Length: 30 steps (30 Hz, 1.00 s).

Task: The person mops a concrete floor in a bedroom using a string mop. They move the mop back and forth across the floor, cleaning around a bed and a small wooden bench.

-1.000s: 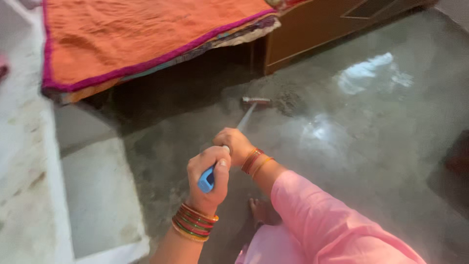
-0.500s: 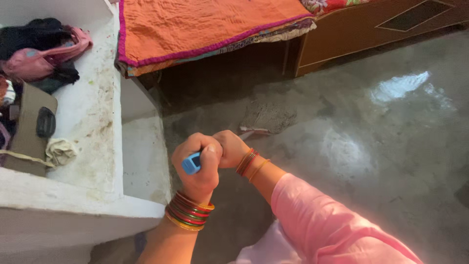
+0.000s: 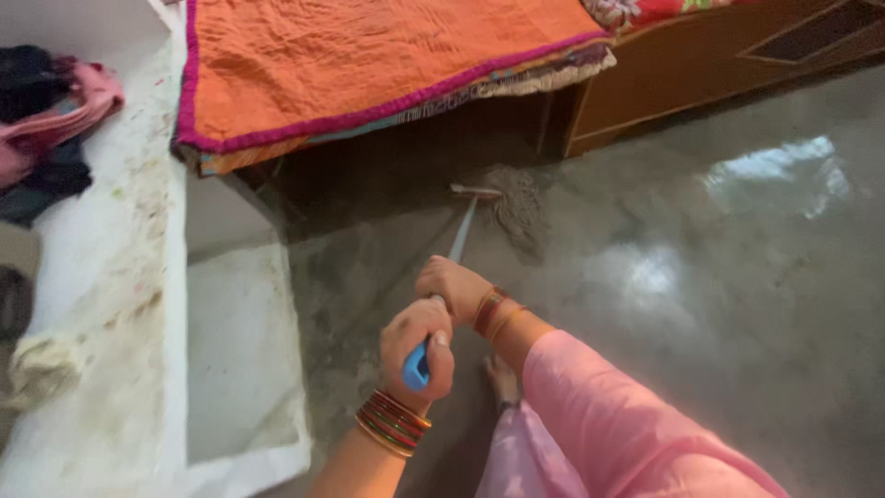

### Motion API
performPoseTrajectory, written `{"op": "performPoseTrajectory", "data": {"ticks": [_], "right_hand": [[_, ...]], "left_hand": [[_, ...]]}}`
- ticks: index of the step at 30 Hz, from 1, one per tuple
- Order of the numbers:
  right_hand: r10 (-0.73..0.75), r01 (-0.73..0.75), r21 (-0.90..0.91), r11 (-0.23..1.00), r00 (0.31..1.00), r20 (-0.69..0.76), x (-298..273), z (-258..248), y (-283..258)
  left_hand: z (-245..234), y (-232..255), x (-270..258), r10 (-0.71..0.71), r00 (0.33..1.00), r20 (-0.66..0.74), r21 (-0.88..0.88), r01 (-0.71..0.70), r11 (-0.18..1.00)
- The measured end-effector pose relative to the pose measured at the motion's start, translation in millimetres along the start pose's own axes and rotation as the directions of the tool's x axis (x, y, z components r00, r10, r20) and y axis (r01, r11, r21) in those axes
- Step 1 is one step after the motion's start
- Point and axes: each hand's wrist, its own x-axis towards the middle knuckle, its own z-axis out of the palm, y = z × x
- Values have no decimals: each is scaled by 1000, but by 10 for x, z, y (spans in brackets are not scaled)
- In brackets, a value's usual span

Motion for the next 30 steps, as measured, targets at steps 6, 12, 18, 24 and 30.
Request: {"op": "performPoseTrajectory", "data": {"ticks": [6, 12, 18, 24, 30], "right_hand": [[132, -131, -282, 951, 991, -16, 107, -753, 1771], [340, -337, -232, 912, 940, -30, 150, -1275, 3534], [254, -255, -114, 960, 967, -22, 73, -1599, 4438], [213, -214, -96, 972, 977, -27, 247, -1578, 4382], [94, -96, -79, 992, 995, -31, 429, -1248, 3669]], "left_hand": [[555, -1870, 746, 21, 991, 130, 39, -26, 999], [960, -3454, 1331, -44, 942, 334, 64, 24, 998], [1298, -4215, 1603, -57, 923, 382, 68, 33, 997], [1155, -4002, 1762, -94, 945, 313, 74, 75, 994], [724, -3084, 1660, -150, 945, 289, 123, 119, 985]]}}
